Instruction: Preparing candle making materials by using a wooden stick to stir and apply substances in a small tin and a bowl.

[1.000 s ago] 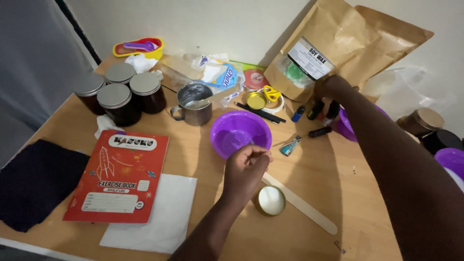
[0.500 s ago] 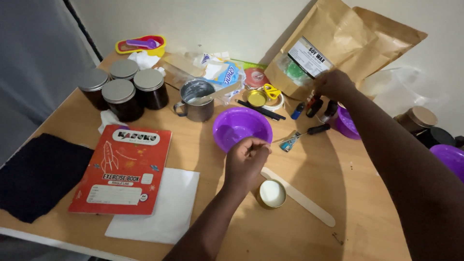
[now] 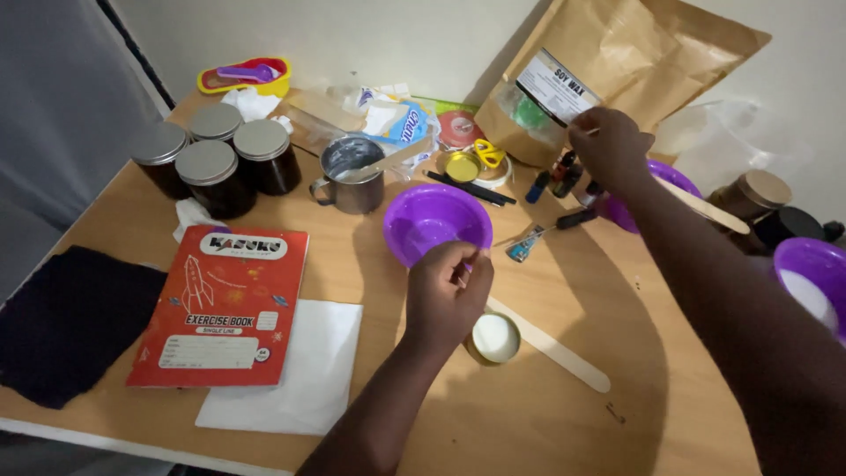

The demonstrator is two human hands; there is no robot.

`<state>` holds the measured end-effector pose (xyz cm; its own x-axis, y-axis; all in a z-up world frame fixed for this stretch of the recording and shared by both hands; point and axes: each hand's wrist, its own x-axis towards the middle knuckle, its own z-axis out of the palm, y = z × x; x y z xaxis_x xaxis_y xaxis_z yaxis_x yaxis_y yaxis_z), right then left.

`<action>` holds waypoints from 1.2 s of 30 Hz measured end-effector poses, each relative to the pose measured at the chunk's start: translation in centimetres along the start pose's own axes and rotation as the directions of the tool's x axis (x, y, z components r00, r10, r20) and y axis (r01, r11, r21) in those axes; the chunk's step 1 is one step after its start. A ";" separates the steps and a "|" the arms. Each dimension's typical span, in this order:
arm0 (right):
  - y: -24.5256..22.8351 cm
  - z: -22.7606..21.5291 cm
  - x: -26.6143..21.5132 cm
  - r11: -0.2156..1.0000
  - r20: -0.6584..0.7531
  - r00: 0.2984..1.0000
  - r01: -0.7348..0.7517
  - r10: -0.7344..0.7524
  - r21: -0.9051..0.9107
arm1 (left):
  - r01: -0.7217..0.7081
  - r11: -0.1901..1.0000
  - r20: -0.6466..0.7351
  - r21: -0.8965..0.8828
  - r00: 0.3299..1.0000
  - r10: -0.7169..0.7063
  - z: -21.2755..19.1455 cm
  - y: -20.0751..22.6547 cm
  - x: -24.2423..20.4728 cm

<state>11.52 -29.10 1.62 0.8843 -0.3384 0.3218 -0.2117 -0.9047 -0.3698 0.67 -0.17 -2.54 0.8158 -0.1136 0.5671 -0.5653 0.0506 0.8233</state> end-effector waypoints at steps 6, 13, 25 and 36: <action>-3.6 -1.5 -11.2 0.919 -0.062 0.993 0.118 -0.102 0.377 | -0.077 0.997 -0.098 0.029 0.992 0.080 -0.2 -0.4 0.0; -5.2 0.3 -20.3 0.838 -0.018 0.995 0.088 -0.094 0.539 | -0.122 0.987 -0.248 0.103 0.958 0.145 -1.3 -1.3 0.8; -8.0 1.8 -23.3 0.549 0.067 0.968 -0.193 0.241 0.813 | 0.036 0.884 -0.458 0.466 0.864 0.207 -1.6 -1.6 0.7; -6.2 3.5 -23.2 0.596 -0.083 0.992 0.010 0.095 0.803 | 0.447 0.861 -0.451 0.242 0.838 -0.308 -1.4 -4.3 0.8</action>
<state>-6.22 -14.72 -6.65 0.8227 -0.4427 0.3565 0.2175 -0.3343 -0.9170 3.92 0.90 -5.57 0.9126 0.3369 0.2319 -0.1519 -0.2474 0.9569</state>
